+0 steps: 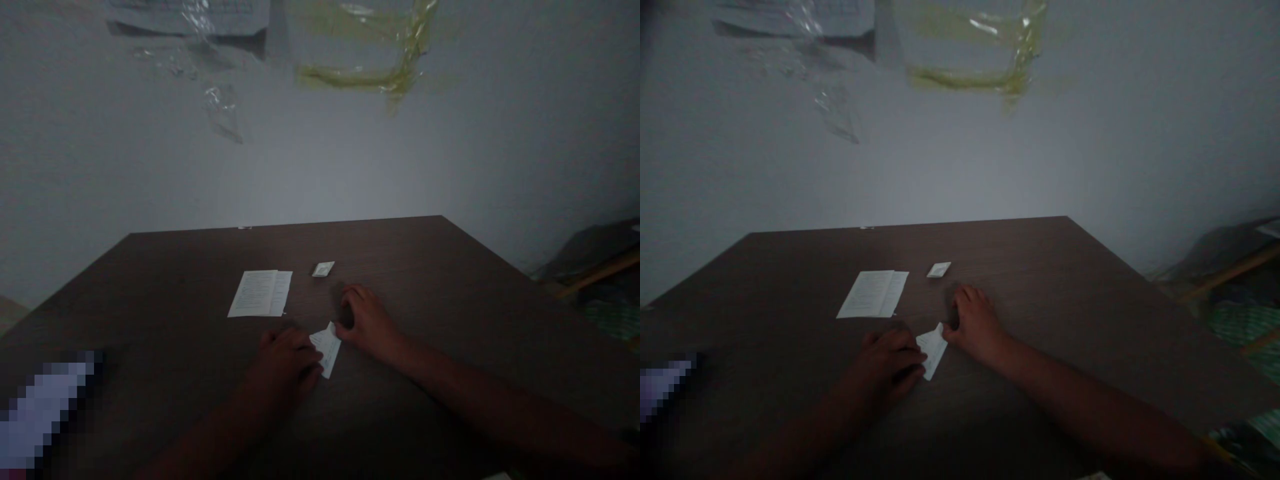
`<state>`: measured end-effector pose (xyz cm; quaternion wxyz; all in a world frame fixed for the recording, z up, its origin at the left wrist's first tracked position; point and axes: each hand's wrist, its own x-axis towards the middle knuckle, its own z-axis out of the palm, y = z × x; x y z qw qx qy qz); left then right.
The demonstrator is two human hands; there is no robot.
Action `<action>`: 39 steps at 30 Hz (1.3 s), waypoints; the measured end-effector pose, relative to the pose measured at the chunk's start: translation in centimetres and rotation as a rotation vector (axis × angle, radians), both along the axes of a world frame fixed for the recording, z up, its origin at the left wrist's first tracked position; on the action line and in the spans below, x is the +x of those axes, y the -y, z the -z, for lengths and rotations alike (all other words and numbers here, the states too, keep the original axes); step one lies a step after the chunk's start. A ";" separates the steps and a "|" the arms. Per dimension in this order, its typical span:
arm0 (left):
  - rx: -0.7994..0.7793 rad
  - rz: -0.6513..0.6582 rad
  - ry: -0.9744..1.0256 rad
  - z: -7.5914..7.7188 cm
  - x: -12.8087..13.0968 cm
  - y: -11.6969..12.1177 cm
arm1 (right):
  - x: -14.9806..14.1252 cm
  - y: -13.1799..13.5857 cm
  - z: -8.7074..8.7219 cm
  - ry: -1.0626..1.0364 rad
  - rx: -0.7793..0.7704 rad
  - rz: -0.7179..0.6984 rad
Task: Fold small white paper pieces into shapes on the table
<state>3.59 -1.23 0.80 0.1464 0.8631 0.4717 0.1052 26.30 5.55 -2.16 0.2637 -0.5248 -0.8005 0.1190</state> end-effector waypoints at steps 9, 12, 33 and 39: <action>0.048 -0.008 -0.008 0.2 0.0 0.1 | -0.7 2.0 -0.1 -0.014 0.029 -0.085; 0.043 0.005 -0.016 0.4 -0.1 -0.1 | -0.5 1.6 -0.3 -0.017 0.001 -0.057; 0.055 0.015 0.075 0.3 0.0 0.0 | 0.1 1.8 -1.4 0.146 0.007 -0.395; -0.054 0.038 0.156 0.3 -0.2 -0.3 | -0.1 2.7 -1.3 0.129 0.001 -0.457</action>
